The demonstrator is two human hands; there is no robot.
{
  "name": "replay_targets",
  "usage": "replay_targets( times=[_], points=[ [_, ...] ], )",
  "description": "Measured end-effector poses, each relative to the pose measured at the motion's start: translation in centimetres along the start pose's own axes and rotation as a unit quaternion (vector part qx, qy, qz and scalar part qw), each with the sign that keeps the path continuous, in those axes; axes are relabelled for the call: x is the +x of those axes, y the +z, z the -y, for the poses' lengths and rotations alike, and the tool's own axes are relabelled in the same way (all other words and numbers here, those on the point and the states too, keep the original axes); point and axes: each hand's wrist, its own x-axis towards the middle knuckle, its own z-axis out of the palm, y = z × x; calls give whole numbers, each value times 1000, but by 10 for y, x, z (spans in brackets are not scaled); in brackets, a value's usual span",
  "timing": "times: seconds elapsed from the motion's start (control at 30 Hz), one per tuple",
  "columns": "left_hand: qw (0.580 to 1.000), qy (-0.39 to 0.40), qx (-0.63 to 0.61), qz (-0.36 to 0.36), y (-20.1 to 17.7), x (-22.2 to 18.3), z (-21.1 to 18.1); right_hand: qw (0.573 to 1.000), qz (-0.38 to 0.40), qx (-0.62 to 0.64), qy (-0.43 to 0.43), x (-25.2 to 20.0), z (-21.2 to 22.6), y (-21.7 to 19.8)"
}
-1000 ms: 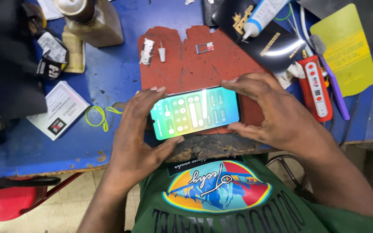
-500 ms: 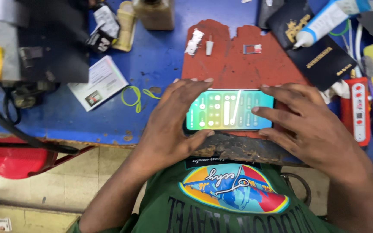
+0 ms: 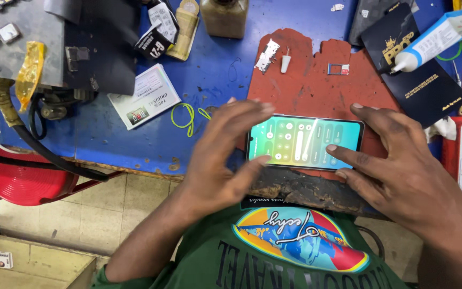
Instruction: The person applies adhesive from a tube to the frame of a mobile phone and then presses a replacement back panel onto the device.
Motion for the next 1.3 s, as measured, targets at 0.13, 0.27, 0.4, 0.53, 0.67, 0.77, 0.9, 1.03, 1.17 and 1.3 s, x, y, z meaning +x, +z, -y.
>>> replay_targets(
  times=[0.13, 0.27, 0.4, 0.53, 0.67, 0.77, 0.9, 1.03, 1.17, 1.3],
  points=[
    [987, -61, -29, -148, -8, -23, 11, 1000, 10, -18, -7, 2, -3, 0],
    [994, -7, 28, -104, -16, -30, 17, 999, 16, -29, -3, 2, -3, 2],
    [978, 102, 174, 49, -10, -26, 4, 1000, 9, -20, 10, 4, 1, 1],
    [953, 104, 266, 104, 2, -20, 5, 1000, -8, -7, 7, 6, 6, -2],
    [950, 104, 271, 114, 5, -21, 9, 1000, -18, 14, 13, 8, 8, -1],
    [948, 109, 275, 118, 6, -21, 11, 999, -21, 32, 25, 10, 10, -2],
    [951, 104, 266, 115, 6, -22, 11, 997, -31, 54, 40, 13, 14, -3],
    [951, 104, 265, 121, 6, -23, 11, 997, -55, 45, 35, 21, 22, -3],
    [953, 111, 262, 102, 8, -28, 10, 998, -27, 16, 60, 31, 31, -5],
    [955, 113, 266, 71, 12, -34, 7, 998, 10, 14, 68, 40, 30, -8]
  ],
)
